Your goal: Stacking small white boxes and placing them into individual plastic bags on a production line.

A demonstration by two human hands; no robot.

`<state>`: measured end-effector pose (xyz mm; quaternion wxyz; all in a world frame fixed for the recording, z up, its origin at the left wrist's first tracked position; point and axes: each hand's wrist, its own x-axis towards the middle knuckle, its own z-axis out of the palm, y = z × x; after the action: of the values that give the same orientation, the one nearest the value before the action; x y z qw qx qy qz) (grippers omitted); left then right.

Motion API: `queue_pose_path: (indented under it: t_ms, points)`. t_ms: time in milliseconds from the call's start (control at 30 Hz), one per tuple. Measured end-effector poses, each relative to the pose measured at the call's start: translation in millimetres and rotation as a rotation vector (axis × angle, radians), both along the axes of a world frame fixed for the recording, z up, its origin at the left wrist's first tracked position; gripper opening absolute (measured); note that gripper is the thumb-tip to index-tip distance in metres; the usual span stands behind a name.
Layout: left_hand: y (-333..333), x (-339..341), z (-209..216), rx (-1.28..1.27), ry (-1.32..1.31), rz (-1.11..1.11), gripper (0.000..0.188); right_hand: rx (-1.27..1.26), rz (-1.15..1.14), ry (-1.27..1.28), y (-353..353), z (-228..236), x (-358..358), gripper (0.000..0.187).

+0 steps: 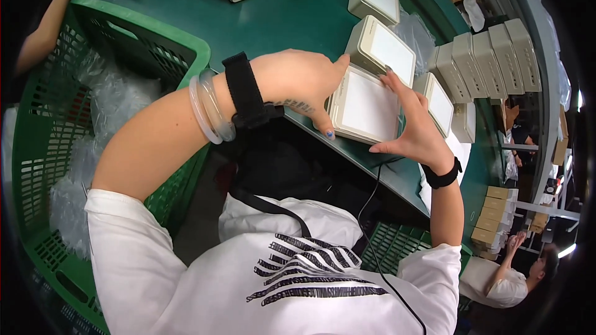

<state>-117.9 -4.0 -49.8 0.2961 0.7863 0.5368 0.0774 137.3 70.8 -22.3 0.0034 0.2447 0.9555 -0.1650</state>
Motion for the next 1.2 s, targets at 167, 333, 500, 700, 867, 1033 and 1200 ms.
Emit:
queue_pose_path:
  t_ms: [167, 333, 500, 700, 867, 1033, 1200]
  points:
    - [13.9, -17.3, 9.7, -0.11, 0.002, 0.026, 0.115, 0.076, 0.007, 0.013, -1.7, 6.3, -4.3, 0.132]
    - [12.5, -22.5, 11.3, -0.055, -0.018, 0.059, 0.114, 0.02, 0.011, -0.015, 4.1, 0.9, -4.0, 0.132]
    - [5.1, -14.2, 7.1, -0.072, -0.107, 0.059, 0.111, 0.01, 0.034, -0.004, -0.5, -1.8, -6.3, 0.135]
    - [-3.4, 2.6, -13.7, 0.114, -0.189, 0.073, 0.105, -0.052, 0.049, -0.01, 4.8, -2.2, -1.1, 0.137]
    - [-11.1, 6.0, -0.6, 0.255, -0.003, 0.054, 0.1, -0.237, 0.05, 0.043, 23.3, -8.8, 14.8, 0.136]
    - [-9.4, 12.3, 7.9, 0.206, 0.088, 0.057, 0.101, -0.341, 0.089, -0.004, 32.1, -8.9, 12.6, 0.13]
    - [-7.9, 25.5, 15.1, 0.217, 0.285, 0.07, 0.102, -0.366, 0.087, -0.06, 26.4, -4.0, 12.3, 0.122]
